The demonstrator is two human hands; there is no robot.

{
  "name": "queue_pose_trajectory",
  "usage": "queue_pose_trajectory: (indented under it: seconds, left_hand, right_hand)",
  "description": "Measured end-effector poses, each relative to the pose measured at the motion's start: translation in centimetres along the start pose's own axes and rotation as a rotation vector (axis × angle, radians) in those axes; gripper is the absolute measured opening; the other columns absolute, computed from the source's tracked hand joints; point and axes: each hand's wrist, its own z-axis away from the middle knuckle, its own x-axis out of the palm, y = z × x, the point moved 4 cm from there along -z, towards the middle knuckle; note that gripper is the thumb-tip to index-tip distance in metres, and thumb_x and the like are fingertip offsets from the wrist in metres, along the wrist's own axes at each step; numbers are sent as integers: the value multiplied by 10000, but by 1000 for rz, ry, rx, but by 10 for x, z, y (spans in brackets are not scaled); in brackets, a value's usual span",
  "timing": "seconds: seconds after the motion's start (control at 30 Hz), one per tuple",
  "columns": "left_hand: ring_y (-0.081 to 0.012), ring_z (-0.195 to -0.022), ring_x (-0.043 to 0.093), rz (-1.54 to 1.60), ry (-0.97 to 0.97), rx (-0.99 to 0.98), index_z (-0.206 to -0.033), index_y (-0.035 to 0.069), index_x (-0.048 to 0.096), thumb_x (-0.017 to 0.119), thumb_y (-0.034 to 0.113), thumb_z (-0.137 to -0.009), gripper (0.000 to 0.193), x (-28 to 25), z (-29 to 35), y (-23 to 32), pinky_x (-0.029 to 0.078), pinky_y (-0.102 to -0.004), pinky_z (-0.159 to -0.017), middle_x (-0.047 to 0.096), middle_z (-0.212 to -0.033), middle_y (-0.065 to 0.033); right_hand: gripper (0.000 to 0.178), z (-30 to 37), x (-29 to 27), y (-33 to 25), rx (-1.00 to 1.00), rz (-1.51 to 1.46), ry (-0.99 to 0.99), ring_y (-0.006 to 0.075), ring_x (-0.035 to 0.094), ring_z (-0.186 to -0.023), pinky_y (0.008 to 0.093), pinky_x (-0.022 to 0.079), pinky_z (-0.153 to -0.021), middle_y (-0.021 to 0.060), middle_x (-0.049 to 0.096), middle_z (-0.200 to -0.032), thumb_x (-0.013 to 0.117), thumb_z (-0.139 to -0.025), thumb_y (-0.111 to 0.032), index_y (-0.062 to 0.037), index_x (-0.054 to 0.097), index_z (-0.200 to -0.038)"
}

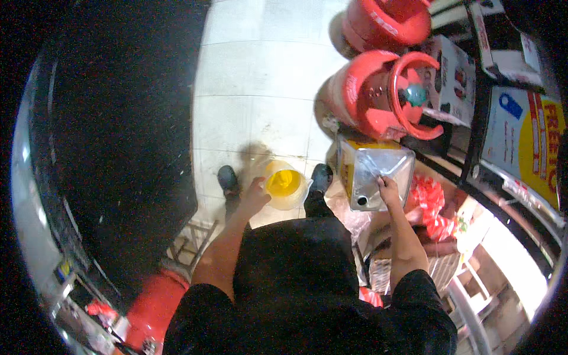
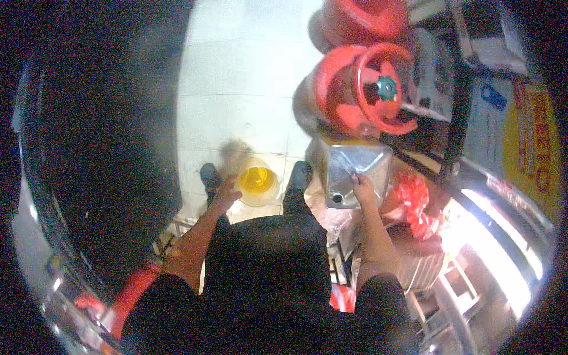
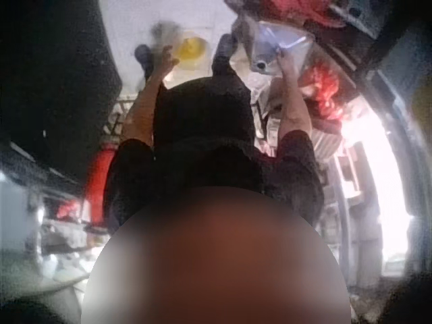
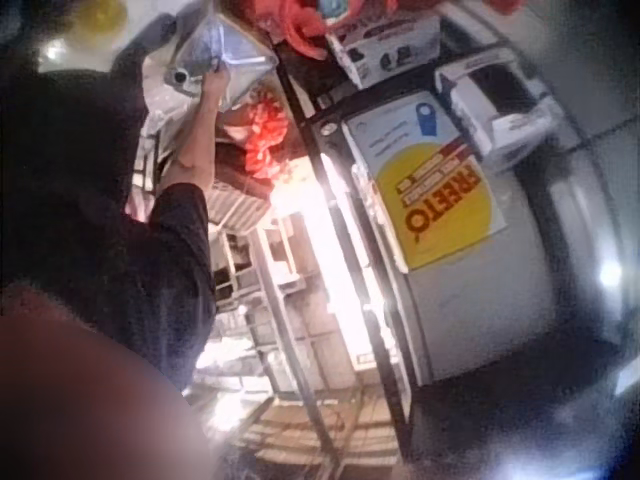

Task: The person stirs a red meat-based sauce in a large wok on a gas stove. They pour cooking oil from a large container into a measuring jug, then add the oil to the wok. The person adds a powdered ingredient from a packet and a small yellow cube to the sauce, stirring after each addition.

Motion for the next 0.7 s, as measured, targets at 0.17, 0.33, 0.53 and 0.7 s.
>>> queue_pose_trajectory:
  seconds: [0.17,0.33,0.53,0.7]
  left_hand:
    - [-297,-1141,479,168,220,20,-1267,52,429,663,178,-691,634,-30,70,11,375,-399,-974,494,-1193,-185]
    - [-261,-1136,494,248,327,-9,-1326,17,353,624,132,-733,662,-54,171,24,385,-369,-977,528,-1181,-169]
    - [-194,-781,607,750,744,-176,-1238,145,418,642,335,-729,588,-50,296,-2,449,-378,-792,625,-822,-71]
    - [-309,-934,610,789,909,-252,-1255,135,413,579,467,-708,661,-32,406,-38,308,-502,-944,655,-906,-133]
  right_hand:
    - [258,-17,15,43,-126,-27,-44,260,611,-720,387,473,-693,154,636,-758,589,-876,-271,-18,630,-913]
    - [443,4,-4,12,-421,99,-13,337,613,-820,415,478,-731,201,648,-891,707,-754,-291,8,593,-1061]
    - [211,24,-34,-91,-309,142,-490,216,594,-733,386,492,-671,109,625,-877,595,-871,-196,-4,592,-958]
    - [195,80,39,-255,-442,348,-745,205,596,-736,376,491,-669,97,627,-868,600,-871,-192,-17,595,-956]
